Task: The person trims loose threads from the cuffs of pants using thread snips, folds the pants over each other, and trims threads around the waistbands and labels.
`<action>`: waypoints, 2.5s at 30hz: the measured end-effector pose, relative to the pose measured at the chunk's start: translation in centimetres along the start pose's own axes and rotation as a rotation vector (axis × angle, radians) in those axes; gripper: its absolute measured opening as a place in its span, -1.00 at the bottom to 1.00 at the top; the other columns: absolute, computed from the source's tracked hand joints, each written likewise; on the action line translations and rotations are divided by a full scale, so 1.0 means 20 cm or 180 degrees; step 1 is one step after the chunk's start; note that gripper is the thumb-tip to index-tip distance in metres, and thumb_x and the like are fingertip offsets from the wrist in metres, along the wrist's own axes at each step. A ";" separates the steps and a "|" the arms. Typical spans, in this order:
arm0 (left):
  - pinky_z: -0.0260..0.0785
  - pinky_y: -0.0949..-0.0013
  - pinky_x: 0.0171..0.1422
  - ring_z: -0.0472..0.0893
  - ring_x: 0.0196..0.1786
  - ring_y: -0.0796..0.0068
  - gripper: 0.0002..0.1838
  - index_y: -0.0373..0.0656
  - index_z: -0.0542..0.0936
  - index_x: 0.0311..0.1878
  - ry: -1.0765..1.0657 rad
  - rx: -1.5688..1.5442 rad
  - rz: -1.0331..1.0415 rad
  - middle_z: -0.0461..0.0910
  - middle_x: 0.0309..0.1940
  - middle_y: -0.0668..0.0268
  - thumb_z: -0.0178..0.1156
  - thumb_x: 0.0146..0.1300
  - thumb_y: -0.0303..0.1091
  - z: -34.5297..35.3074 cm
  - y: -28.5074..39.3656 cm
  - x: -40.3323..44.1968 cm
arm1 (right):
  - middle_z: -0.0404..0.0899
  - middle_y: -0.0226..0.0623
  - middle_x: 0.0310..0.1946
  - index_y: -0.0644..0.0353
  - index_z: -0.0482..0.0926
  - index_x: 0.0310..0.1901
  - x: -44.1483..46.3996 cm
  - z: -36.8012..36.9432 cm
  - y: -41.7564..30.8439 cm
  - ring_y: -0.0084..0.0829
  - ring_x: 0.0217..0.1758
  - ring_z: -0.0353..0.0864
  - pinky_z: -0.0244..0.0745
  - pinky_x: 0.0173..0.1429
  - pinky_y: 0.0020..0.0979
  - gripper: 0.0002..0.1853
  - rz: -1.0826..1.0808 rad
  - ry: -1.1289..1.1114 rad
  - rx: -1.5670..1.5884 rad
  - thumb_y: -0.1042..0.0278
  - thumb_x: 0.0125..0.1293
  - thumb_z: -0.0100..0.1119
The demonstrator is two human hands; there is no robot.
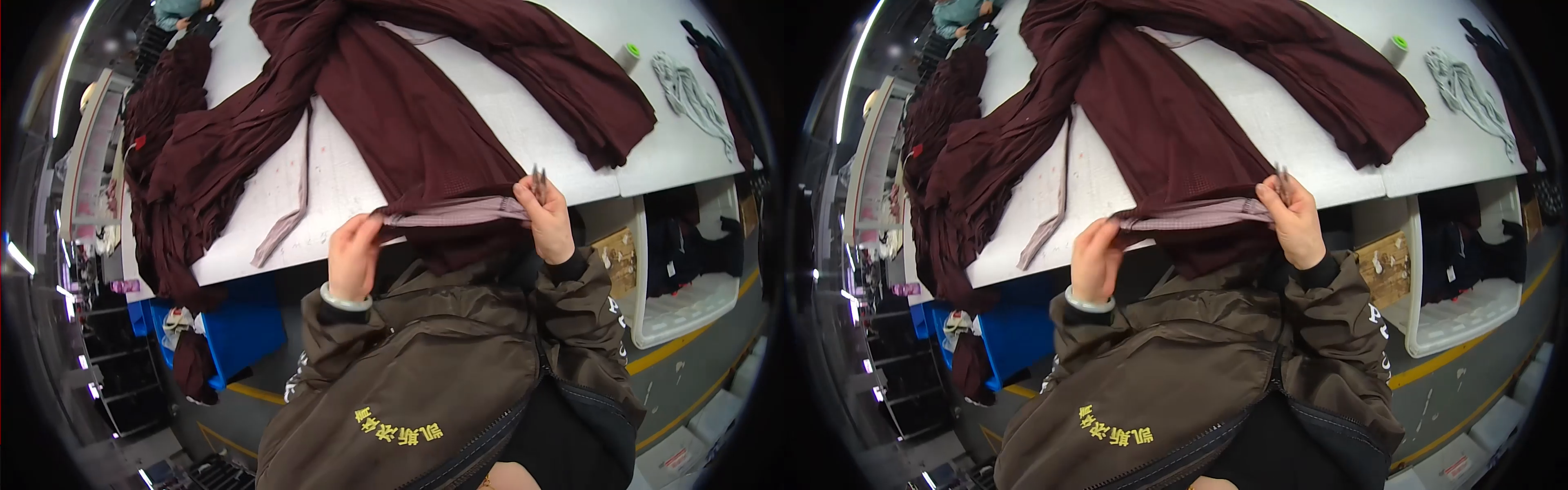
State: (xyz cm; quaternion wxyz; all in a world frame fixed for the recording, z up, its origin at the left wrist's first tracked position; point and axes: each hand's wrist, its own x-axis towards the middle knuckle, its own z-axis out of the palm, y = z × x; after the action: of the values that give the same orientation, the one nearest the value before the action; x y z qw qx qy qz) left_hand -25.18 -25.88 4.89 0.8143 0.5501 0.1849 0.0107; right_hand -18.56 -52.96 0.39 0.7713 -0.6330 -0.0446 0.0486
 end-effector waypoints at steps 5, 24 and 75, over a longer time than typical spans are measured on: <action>0.48 0.44 -0.07 0.61 -0.19 0.41 -0.80 -0.34 0.55 -0.03 -0.0360 -0.1862 -0.0616 0.63 -0.19 0.15 0.06 0.34 -0.50 0.05 -0.01 0.06 | 0.48 -0.48 -0.44 0.23 0.55 -0.22 -0.02 0.02 0.03 -0.73 -0.50 0.25 0.17 -0.39 -0.66 -0.93 0.0476 0.0490 0.0649 0.45 0.30 0.15; 0.35 0.56 -0.50 0.50 -0.58 0.54 -0.82 -0.32 0.60 -0.19 0.1280 0.1257 0.1355 0.59 -0.47 0.25 0.20 0.20 -0.41 -0.56 0.35 1.07 | 0.58 -0.41 -0.44 0.38 0.61 -0.16 -0.30 -0.36 -0.04 -0.70 -0.51 0.29 0.19 -0.39 -0.69 -0.83 -0.0263 0.1054 -0.1693 0.60 0.23 0.12; 0.40 0.51 -0.20 0.54 -0.34 0.41 -0.76 -0.29 0.59 -0.24 -0.1290 0.0922 0.1246 0.61 -0.26 0.22 0.25 -0.05 -0.65 0.50 -0.10 -0.06 | 0.45 -0.48 -0.52 0.34 0.58 -0.17 -0.24 0.04 -0.27 -0.78 -0.64 0.07 -0.07 -0.56 -0.75 -0.82 0.1272 0.0214 0.1320 0.40 0.35 0.08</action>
State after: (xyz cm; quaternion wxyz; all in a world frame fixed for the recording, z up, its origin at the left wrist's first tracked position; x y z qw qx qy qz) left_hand -23.46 -35.78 6.75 0.7302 0.6764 -0.0910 0.0309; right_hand -23.36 -53.75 5.74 0.8605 -0.4592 0.1174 0.1867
